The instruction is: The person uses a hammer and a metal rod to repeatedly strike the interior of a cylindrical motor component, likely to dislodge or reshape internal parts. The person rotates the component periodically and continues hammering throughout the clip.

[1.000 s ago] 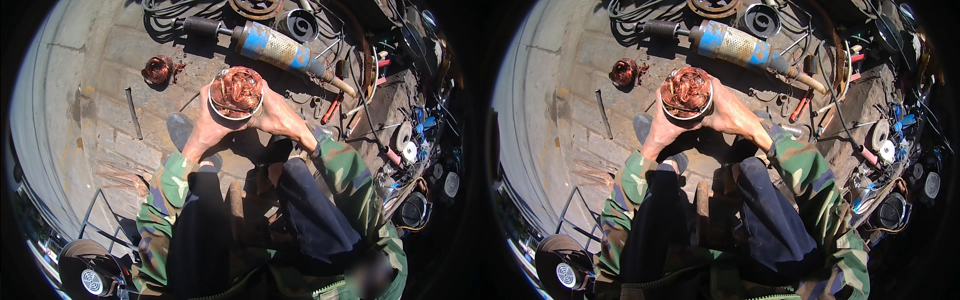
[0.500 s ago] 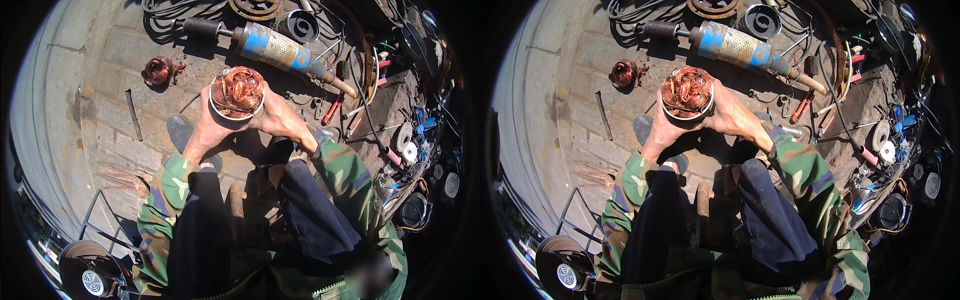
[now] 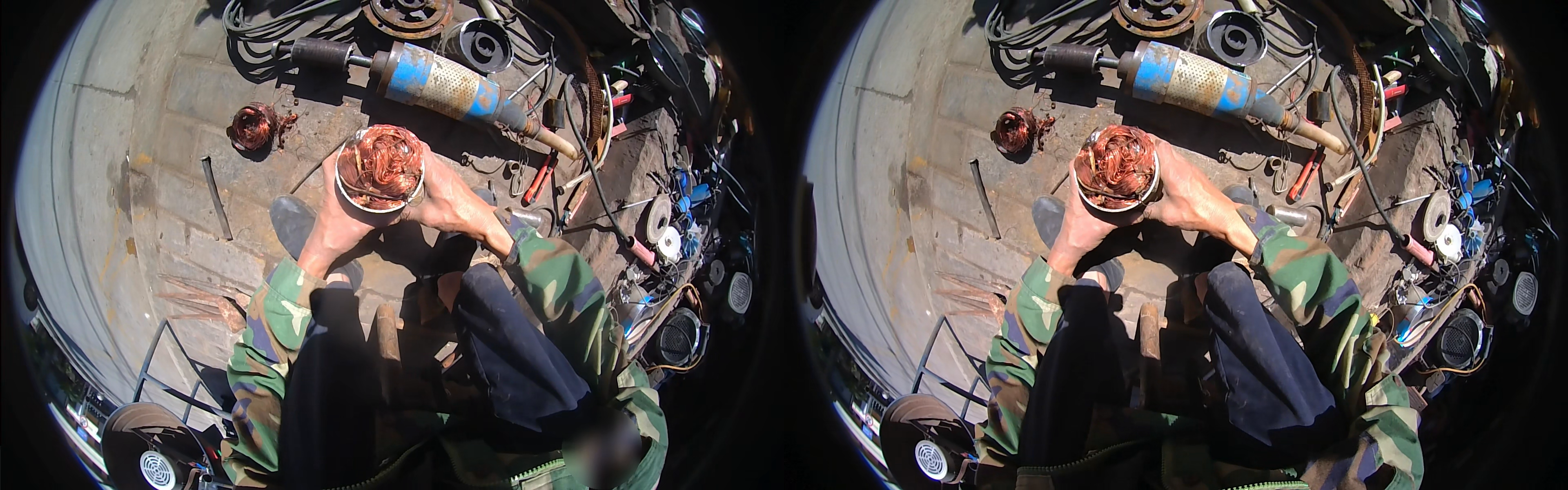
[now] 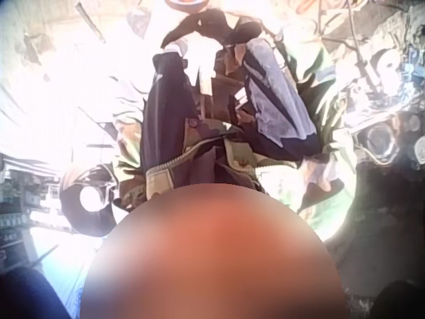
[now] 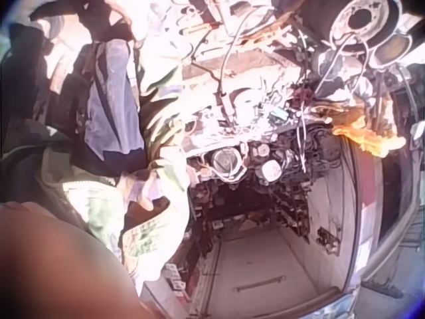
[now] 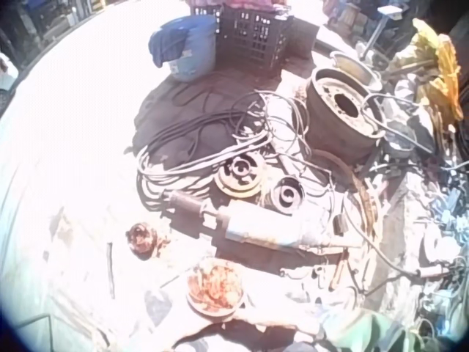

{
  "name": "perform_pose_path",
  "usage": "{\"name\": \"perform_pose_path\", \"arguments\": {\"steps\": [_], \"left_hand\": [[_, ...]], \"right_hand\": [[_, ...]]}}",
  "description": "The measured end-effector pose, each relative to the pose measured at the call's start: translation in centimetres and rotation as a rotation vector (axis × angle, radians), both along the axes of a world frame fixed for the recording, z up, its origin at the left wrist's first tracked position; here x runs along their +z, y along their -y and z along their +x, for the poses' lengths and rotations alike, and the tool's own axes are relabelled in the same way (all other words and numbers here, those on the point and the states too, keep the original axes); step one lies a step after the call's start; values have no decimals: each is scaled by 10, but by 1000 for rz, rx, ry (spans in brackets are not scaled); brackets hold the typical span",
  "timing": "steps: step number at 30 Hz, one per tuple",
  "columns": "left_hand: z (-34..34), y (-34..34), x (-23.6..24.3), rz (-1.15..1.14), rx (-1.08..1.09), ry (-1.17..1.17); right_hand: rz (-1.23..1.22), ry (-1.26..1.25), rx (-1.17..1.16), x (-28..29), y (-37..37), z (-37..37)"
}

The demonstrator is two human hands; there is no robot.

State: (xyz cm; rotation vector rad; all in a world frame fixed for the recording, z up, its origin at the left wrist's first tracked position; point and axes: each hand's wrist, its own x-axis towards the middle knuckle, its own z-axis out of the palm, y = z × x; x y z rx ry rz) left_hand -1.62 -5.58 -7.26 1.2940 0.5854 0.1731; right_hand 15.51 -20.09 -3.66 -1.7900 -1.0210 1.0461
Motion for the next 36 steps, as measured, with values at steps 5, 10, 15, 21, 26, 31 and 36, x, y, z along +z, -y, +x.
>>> {"name": "perform_pose_path", "arguments": {"steps": [5, 10, 15, 21, 26, 31, 36], "left_hand": [[1, 1, 1, -34, 16, 12], [2, 2, 2, -50, 22, 20], [2, -1, 0, 31, -9, -26], [1, 1, -4, 43, 19, 3], [2, -13, -8, -70, -122, -53], [11, -33, 3, -44, -108, -86], [0, -26, 24, -225, -121, -242]], "right_hand": [[6, -1, 3, -4, 0, 0], [-7, -18, -1, -4, 1, 1], [2, -19, 8, -3, 1, 2], [23, 1, 17, -9, 1, 2], [-72, -207, -32, -11, -4, 8], [-85, -130, -40, -6, -19, 23], [-307, -329, -27, 6, -13, 18]]}}
